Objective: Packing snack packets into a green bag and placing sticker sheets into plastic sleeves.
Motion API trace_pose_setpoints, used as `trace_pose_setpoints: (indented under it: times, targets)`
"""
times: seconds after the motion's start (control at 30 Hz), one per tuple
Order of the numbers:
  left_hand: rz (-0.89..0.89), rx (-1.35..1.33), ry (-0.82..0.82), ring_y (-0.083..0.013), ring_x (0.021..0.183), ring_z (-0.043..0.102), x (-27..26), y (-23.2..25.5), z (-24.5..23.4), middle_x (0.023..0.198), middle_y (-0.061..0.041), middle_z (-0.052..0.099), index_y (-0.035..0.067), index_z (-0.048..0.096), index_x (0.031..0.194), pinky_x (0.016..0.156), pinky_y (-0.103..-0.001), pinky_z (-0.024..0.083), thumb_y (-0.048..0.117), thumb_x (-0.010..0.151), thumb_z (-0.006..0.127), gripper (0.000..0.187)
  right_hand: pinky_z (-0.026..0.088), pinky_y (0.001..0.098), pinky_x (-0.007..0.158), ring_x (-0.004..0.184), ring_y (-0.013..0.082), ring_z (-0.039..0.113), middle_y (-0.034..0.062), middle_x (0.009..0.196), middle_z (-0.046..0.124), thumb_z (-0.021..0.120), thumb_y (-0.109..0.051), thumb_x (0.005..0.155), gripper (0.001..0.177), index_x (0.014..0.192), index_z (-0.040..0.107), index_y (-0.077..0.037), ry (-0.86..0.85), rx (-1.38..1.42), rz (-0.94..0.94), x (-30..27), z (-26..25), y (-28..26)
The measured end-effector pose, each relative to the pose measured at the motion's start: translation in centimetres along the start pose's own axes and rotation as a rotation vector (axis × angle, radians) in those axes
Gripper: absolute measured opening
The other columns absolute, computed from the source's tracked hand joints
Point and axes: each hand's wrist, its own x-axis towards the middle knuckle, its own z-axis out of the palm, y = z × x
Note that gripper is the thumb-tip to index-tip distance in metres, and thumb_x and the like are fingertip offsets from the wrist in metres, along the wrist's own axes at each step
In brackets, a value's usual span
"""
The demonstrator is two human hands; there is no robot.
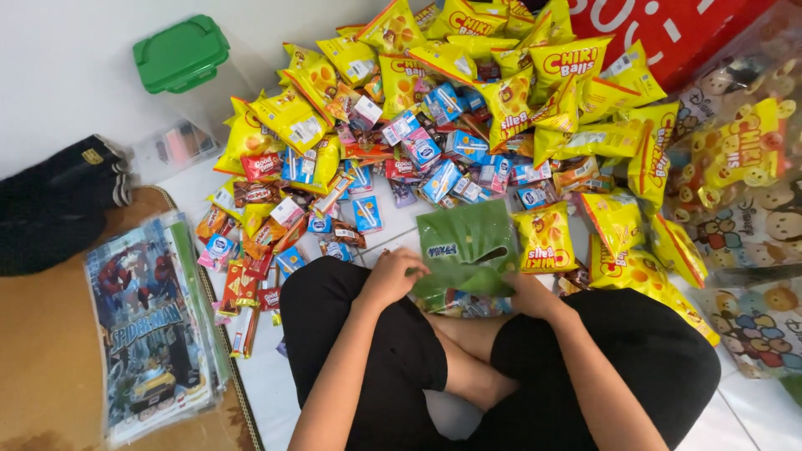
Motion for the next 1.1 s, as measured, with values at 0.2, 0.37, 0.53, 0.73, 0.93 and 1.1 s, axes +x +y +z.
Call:
trace_pose_setpoints:
  times: [0.2, 0.37, 0.53, 0.73, 0.93, 1.1]
  targets:
    - [-0.061, -0.016, 0.001, -0.0372, 0.120, 0.064, 0.2, 0.7, 0.3, 0.128, -0.006, 0.067, 0.018, 0.072, 0.126, 0.107, -0.049, 0.050, -0.005, 0.085, 0.065, 0.048, 0.041, 0.0549, 0.118, 0.136, 0.0546, 0.047, 0.0367, 0.150, 0.037, 0.061, -0.003, 0.078, 0.097, 0.164, 0.017, -0.009, 0.213, -0.063, 0.009, 3.2, -4.2, -1.1]
    - [-0.103, -0.035, 0.412, -0.0474, 0.129, 0.053, -0.3, 1.5, -1.3, 0.145, -0.021, 0.049, 0.003, 0.055, 0.139, 0.112, -0.054, 0.045, -0.008, 0.074, 0.067, 0.067, 0.038, 0.0577, 0.117, 0.138, 0.0592, 0.039, 0.0424, 0.147, 0.033, 0.062, 0.009, 0.080, 0.092, 0.161, 0.019, 0.005, 0.562, 0.027, 0.068, 2.0, -8.8, -4.9]
    - [0.150, 0.145, 0.672, -0.0406, 0.127, 0.055, -0.6, 2.1, -1.5, 0.138, -0.021, 0.056, -0.004, 0.065, 0.121, 0.109, -0.051, 0.044, -0.006, 0.074, 0.066, 0.047, 0.049, 0.0620, 0.105, 0.130, 0.0563, 0.052, 0.0331, 0.158, 0.026, 0.066, -0.012, 0.092, 0.080, 0.163, 0.027, -0.014, 0.569, -0.037, 0.210, 3.8, -11.3, -7.0]
    - [0.690, 0.225, 0.173, -0.0268, 0.105, 0.063, -0.6, 3.5, -0.4, 0.116, -0.004, 0.074, 0.006, 0.078, 0.106, 0.098, -0.046, 0.044, -0.009, 0.087, 0.060, 0.031, 0.057, 0.0632, 0.076, 0.113, 0.0510, 0.060, 0.0229, 0.155, 0.034, 0.066, -0.048, 0.093, 0.077, 0.155, 0.027, -0.025, 0.446, -0.065, 0.481, 7.8, -11.4, -5.0]
    - [0.675, 0.240, 0.093, -0.0282, 0.110, 0.062, 0.1, 3.4, 0.5, 0.118, -0.006, 0.071, 0.008, 0.077, 0.111, 0.098, -0.046, 0.044, -0.002, 0.092, 0.061, 0.026, 0.052, 0.0590, 0.064, 0.081, 0.0506, 0.062, 0.0254, 0.130, 0.045, 0.063, -0.038, 0.096, 0.051, 0.138, 0.043, -0.021, 0.726, 0.148, 0.300, 9.1, -9.2, -2.0]
    - [0.537, 0.265, 0.029, -0.0346, 0.109, 0.059, -0.3, 4.0, 0.5, 0.130, -0.008, 0.065, 0.010, 0.070, 0.128, 0.070, -0.049, 0.058, -0.028, 0.075, 0.051, 0.068, 0.052, 0.0439, 0.092, 0.112, 0.0377, 0.059, 0.0234, 0.130, 0.059, 0.040, -0.038, 0.099, 0.042, 0.126, 0.056, -0.009, 0.440, 1.840, 0.039, 4.0, -13.4, -7.0]
